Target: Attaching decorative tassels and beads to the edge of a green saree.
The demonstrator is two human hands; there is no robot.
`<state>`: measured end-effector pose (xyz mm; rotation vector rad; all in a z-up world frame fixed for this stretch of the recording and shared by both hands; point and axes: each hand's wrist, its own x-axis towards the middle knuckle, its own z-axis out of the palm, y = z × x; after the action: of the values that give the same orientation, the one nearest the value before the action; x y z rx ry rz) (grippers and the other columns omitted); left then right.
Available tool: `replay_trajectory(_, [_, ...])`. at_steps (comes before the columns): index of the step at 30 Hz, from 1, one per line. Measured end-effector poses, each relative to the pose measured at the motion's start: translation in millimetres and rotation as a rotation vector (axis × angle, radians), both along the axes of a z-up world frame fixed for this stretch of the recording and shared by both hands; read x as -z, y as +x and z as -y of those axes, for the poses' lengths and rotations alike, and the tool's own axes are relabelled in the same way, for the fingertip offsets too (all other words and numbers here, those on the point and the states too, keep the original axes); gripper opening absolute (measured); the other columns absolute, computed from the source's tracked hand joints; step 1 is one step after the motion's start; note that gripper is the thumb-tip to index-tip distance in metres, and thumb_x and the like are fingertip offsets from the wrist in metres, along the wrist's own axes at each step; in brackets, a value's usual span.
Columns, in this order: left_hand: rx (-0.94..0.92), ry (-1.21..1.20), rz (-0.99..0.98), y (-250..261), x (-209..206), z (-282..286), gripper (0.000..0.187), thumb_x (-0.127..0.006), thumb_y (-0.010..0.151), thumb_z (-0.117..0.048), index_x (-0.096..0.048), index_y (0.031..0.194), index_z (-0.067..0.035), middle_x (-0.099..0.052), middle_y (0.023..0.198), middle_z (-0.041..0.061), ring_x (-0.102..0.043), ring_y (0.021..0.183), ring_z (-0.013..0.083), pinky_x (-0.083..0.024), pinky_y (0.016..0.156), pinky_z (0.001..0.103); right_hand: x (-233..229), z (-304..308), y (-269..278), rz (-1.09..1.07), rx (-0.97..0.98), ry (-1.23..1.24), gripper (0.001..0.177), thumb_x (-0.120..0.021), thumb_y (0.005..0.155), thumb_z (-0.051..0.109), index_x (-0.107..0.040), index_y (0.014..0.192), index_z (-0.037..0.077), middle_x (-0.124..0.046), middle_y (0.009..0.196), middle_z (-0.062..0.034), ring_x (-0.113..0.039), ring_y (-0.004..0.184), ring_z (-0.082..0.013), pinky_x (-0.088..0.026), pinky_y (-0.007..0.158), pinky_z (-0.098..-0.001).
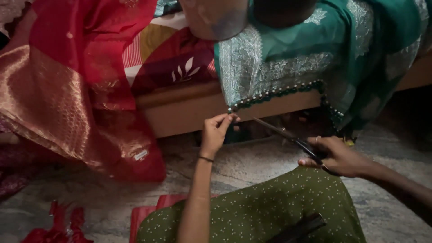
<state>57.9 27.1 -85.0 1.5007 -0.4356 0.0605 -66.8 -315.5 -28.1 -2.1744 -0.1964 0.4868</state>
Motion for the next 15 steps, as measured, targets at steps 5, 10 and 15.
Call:
replay_trajectory(5, [-0.016, -0.093, -0.096, -17, 9, -2, 0.025, -0.061, 0.104, -0.014, -0.075, 0.108, 0.007, -0.078, 0.1, 0.011, -0.072, 0.085, 0.0158, -0.061, 0.07, 0.029, -31, -9, 0, -0.001, -0.049, -0.383, 0.063, -0.078, 0.077, 0.063, -0.07, 0.102, 0.006, -0.062, 0.057, -0.0053, -0.063, 0.054, -0.0196, -0.047, 0.053, -0.0392])
replay_trajectory(10, [0.042, -0.199, -0.101, -22, 12, -3, 0.026, -0.057, 0.106, -0.013, -0.073, 0.109, 0.007, -0.076, 0.106, 0.014, -0.074, 0.097, 0.0168, -0.065, 0.069, 0.031, -52, -22, 3, -0.01, -0.004, -0.421, 0.077, -0.083, 0.067, 0.065, -0.07, 0.118, 0.008, -0.061, 0.054, -0.0092, -0.058, 0.052, -0.022, -0.042, 0.055, -0.0425])
replay_trajectory(15, [0.026, -0.222, -0.084, -25, 14, -4, 0.026, -0.057, 0.104, -0.013, -0.073, 0.109, 0.008, -0.077, 0.105, 0.014, -0.074, 0.086, 0.0172, -0.063, 0.066, 0.03, -92, -53, 15, 0.039, -0.116, -0.516, 0.083, -0.074, 0.067, 0.075, -0.072, 0.127, 0.017, -0.048, 0.054, -0.0073, -0.057, 0.054, -0.0233, -0.039, 0.057, -0.0457])
